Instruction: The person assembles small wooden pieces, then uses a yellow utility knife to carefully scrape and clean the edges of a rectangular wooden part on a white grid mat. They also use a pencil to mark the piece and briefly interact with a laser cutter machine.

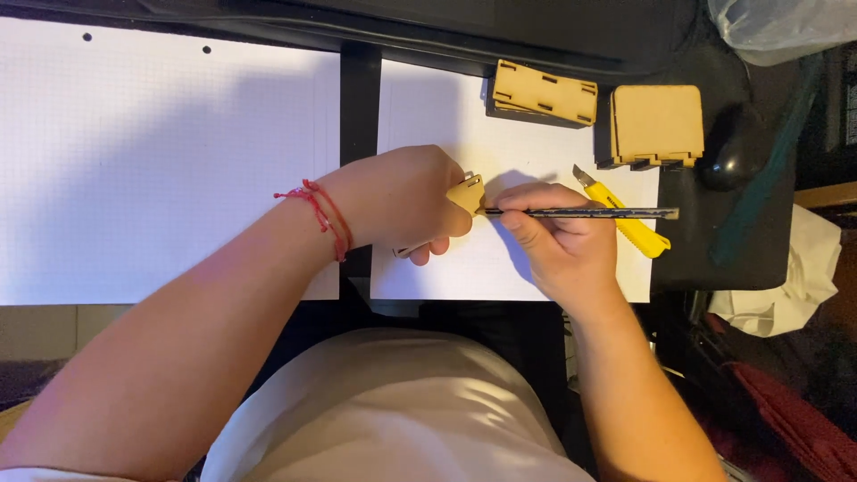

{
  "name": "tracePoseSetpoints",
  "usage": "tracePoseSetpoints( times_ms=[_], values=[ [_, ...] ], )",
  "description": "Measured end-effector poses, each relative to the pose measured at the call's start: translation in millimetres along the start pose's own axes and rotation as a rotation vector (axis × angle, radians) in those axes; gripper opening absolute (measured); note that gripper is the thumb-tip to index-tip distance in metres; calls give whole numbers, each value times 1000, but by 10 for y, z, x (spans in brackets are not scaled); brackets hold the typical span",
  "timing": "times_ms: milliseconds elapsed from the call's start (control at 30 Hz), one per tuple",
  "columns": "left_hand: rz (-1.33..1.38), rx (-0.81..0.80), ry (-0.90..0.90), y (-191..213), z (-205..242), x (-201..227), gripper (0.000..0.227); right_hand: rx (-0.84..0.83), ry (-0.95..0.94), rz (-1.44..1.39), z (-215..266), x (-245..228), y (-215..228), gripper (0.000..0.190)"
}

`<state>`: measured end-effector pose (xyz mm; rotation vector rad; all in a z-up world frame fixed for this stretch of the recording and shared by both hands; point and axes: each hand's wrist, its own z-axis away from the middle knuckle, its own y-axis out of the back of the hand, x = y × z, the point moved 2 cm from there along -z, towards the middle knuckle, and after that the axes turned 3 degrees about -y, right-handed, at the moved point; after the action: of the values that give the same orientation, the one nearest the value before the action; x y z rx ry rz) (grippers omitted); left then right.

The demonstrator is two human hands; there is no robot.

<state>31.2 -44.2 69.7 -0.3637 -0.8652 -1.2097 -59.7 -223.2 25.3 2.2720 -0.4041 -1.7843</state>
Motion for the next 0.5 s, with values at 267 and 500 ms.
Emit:
tracePoseSetpoints(
  times_ms=[267,500],
  values=[
    [-29,-15,35,22,27,55,45,8,-17,30,12,59,8,8],
    [-31,-19,76,49,39,103,46,-3,-32,78,-13,36,12,8]
  ],
)
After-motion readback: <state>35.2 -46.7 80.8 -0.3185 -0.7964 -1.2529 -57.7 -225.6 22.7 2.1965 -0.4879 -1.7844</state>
